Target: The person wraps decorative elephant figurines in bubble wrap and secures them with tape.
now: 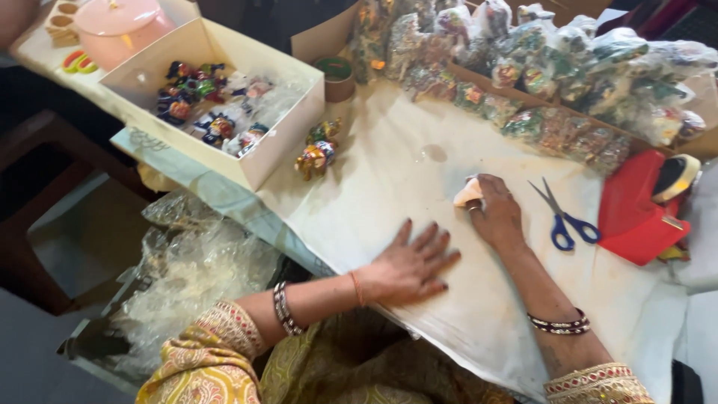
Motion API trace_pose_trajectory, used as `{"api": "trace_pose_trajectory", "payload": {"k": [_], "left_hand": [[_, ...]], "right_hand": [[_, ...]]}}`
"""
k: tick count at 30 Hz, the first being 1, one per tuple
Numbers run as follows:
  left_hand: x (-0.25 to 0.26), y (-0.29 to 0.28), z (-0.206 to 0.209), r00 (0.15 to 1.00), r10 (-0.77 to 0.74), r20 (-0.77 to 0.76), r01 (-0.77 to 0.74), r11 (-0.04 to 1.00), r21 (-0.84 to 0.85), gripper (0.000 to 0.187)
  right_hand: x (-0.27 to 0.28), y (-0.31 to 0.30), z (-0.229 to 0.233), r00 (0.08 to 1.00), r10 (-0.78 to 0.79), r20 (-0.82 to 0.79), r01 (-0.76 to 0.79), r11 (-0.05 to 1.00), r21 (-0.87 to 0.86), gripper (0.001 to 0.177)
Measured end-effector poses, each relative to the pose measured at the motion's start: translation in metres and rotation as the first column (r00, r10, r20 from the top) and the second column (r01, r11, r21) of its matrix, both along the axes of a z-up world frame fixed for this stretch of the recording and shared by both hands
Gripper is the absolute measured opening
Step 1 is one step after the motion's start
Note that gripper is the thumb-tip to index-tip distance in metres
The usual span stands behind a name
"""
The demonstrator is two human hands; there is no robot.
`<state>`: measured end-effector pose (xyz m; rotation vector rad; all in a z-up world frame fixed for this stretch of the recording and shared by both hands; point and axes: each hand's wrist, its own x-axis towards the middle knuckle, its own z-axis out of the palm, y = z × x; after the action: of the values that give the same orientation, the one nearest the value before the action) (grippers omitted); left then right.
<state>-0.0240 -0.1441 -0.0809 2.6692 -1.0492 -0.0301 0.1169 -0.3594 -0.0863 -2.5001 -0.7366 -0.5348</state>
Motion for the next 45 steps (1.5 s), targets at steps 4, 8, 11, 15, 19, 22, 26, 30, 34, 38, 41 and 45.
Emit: {"api": "trace_pose_trajectory", "payload": {"k": [4,8,11,15,19,22,26,30,34,38,41,45], "left_hand": [[-0.061,-0.006,-0.01,0.994,-0.077,0.071,0.078,0.997,-0.004,0.068],[-0.111,-0.007,-0.017,0.962,-0.122,0.245,0.138,0.989,-0.05,0.075],[-0.13,0.003,-0.038,0.947,-0.107,0.303,0.199,0.936,-0.29,0.046],[-0.141,0.025,-0.044,0.937,-0.018,0.35,0.213,0.823,-0.526,0.011],[-0.131,0.055,-0.082,0.931,0.134,0.339,0.13,0.745,-0.654,0.004],[-0.125,0.09,-0.09,0.904,0.309,0.295,-0.038,0.746,-0.665,0.011],[-0.131,0.122,-0.057,0.763,0.539,0.357,-0.172,0.701,-0.692,0.016],[-0.133,0.13,-0.067,0.73,0.573,0.371,-0.217,0.71,-0.67,0.019],[-0.152,0.135,-0.087,0.862,0.503,-0.064,-0.427,0.651,-0.628,0.011],[-0.184,0.152,-0.093,0.793,0.432,-0.43,-0.475,0.88,0.009,0.018],[-0.209,0.171,-0.113,0.721,0.44,-0.535,-0.372,0.898,0.237,0.025],[-0.224,0.169,-0.119,0.721,0.416,-0.554,-0.341,0.909,0.24,0.025]], "right_hand": [[0.003,-0.003,-0.004,1.0,0.021,0.02,-0.021,1.0,-0.019,0.044],[0.001,-0.003,-0.005,1.0,-0.008,0.015,0.008,0.999,-0.043,0.044],[-0.002,-0.001,-0.002,1.0,-0.013,-0.007,0.013,0.999,-0.04,0.043],[-0.007,-0.003,0.002,1.0,-0.003,-0.013,0.002,0.999,-0.035,0.042],[-0.006,-0.005,-0.001,0.999,0.037,0.024,-0.035,0.998,-0.057,0.039],[-0.005,-0.005,-0.003,0.999,0.034,0.039,-0.032,0.998,-0.06,0.039],[-0.005,-0.004,-0.003,1.0,-0.009,-0.001,0.009,0.999,-0.05,0.042],[-0.007,-0.003,-0.002,0.999,-0.037,-0.022,0.036,0.998,-0.057,0.042],[-0.007,-0.003,-0.004,0.999,-0.036,-0.003,0.036,0.998,-0.054,0.042],[-0.002,-0.007,-0.009,0.999,-0.016,0.028,0.017,0.999,-0.044,0.043],[-0.001,-0.007,-0.008,0.999,-0.014,0.038,0.016,0.999,-0.039,0.044],[-0.003,-0.002,-0.005,1.0,-0.024,0.011,0.024,0.999,-0.033,0.046]]}}
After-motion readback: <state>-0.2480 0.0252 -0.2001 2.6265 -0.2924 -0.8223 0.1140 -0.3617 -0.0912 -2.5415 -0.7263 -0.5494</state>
